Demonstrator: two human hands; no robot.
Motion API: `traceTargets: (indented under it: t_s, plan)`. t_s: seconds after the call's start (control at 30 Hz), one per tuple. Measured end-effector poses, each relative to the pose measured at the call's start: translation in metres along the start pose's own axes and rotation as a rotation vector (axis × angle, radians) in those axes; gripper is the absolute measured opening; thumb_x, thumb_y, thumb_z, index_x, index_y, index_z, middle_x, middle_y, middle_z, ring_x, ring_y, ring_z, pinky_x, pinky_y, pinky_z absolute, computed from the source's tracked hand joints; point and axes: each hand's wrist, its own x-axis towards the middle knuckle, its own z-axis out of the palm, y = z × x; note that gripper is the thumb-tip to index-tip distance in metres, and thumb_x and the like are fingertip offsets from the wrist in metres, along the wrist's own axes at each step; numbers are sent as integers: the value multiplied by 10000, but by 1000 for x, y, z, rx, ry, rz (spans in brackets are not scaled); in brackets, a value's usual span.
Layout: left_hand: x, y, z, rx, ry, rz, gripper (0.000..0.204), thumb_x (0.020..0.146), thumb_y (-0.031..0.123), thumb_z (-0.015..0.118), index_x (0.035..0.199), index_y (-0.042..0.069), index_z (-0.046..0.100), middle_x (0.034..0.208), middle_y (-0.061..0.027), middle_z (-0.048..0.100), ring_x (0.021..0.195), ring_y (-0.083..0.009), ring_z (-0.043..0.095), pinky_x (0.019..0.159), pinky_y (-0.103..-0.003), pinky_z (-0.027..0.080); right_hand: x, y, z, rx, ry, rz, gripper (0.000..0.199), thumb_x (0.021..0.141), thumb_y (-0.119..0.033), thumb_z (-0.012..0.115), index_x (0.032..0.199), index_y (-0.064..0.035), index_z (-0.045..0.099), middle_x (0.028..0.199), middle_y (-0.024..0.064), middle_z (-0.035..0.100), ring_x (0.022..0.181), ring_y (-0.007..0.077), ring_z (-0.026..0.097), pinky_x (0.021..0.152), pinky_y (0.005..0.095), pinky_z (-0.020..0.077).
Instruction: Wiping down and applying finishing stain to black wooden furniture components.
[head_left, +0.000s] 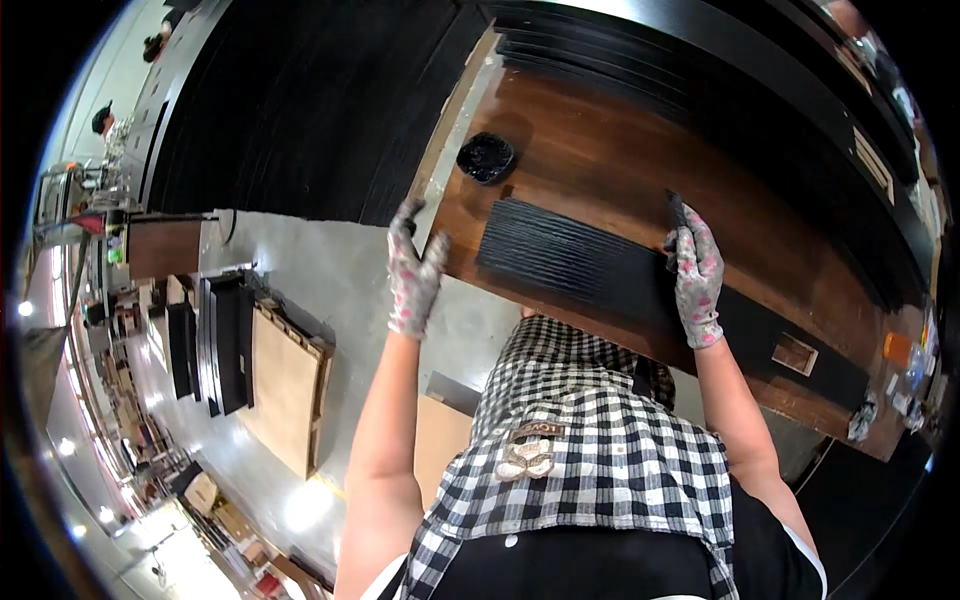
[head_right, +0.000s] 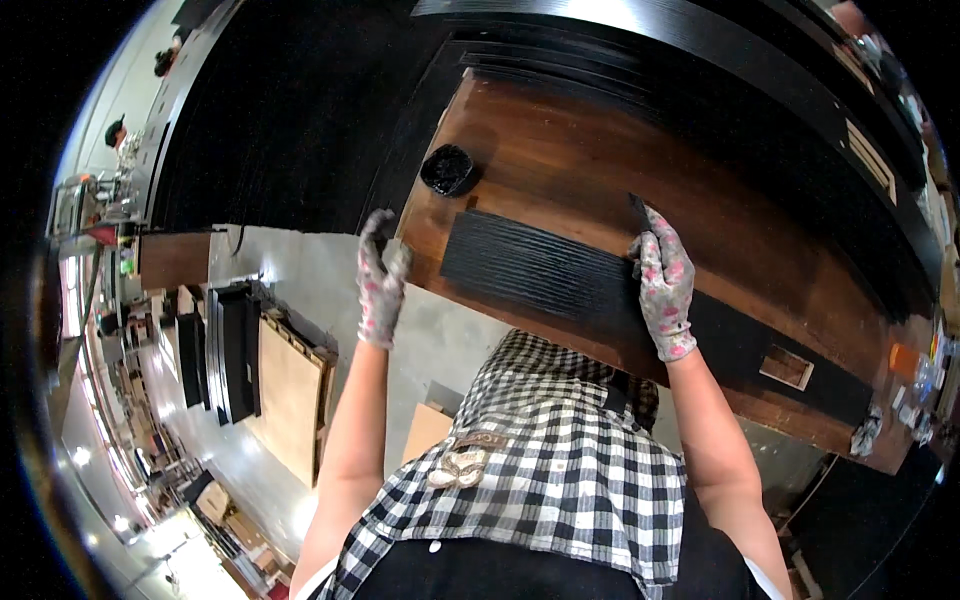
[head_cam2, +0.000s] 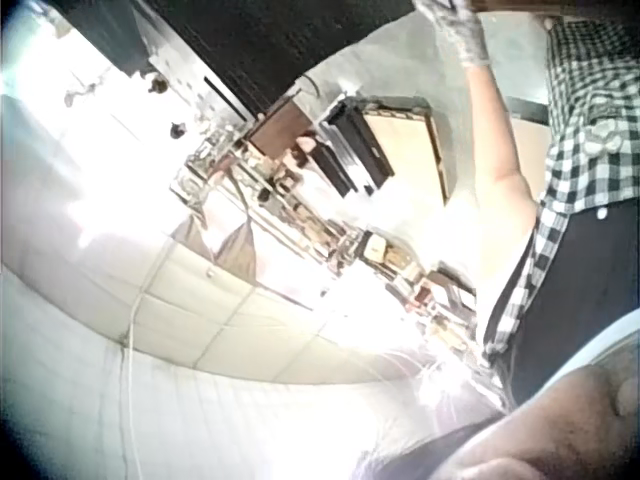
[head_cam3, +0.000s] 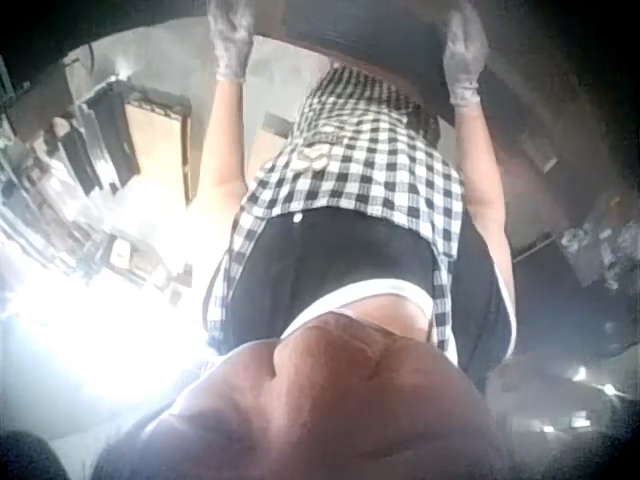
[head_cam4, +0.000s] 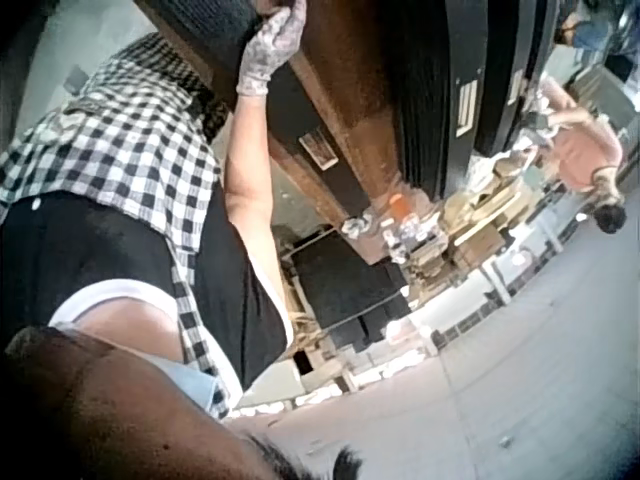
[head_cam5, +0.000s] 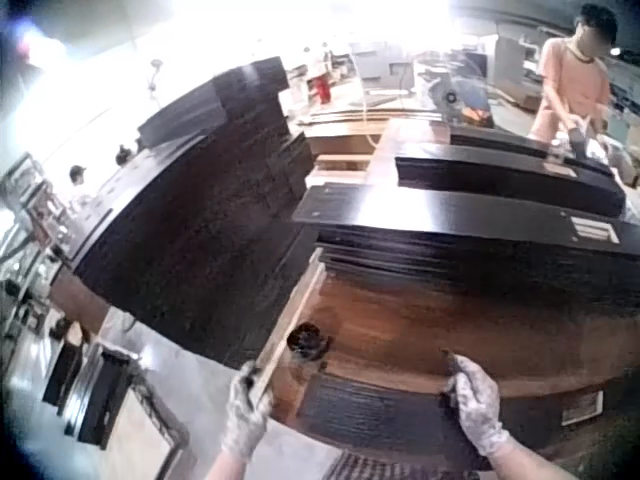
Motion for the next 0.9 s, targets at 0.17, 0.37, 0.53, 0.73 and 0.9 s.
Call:
traceTargets:
  t_s: [0.17, 0.37, 0.53, 0.73, 0.9]
  plan:
    - [-43, 34, 17, 243, 59, 249, 700, 591, 354, 852, 1137, 49, 539, 1200, -143, 532, 1170, -357, 474, 987, -448, 395, -2, 0, -10, -36, -26, 1, 328, 985, -155, 477, 1290, -46, 525, 876, -13, 585, 717, 41, 509, 599, 185, 422]
    - [-31, 23, 29, 365, -45, 353, 523, 543, 382, 830, 912, 87, 607, 1022, -97, 604, 1064, -352, 538, 890, -464, 421, -7, -4, -17, 2, 13, 43, 326, 985, -129, 467, 1297, -53, 521, 866, -8, 584, 722, 45, 521, 625, 195, 438]
    - [-15, 20, 23, 186, -173, 542, 316, 637, 290, 767, 855, 109, 625, 945, -64, 631, 959, -311, 587, 810, -443, 459, -9, 1, -33, -29, 28, 38, 329, 987, -144, 462, 1300, -59, 519, 881, -6, 586, 741, 49, 530, 628, 194, 437]
    - [-5, 11, 19, 121, -240, 517, 240, 671, 194, 754, 874, 107, 661, 948, -69, 636, 939, -300, 593, 818, -423, 472, -7, -3, -35, -56, 27, 24, 342, 988, -175, 466, 1300, -42, 506, 873, -3, 588, 716, 46, 524, 595, 189, 424]
    - [-16, 13, 4, 96, 61, 257, 113, 756, 49, 683, 868, 61, 667, 978, -97, 651, 944, -284, 606, 830, -398, 480, -8, -3, -26, -21, 20, 42, 334, 988, -165, 466, 1294, -38, 512, 863, -5, 589, 702, 43, 520, 593, 187, 426]
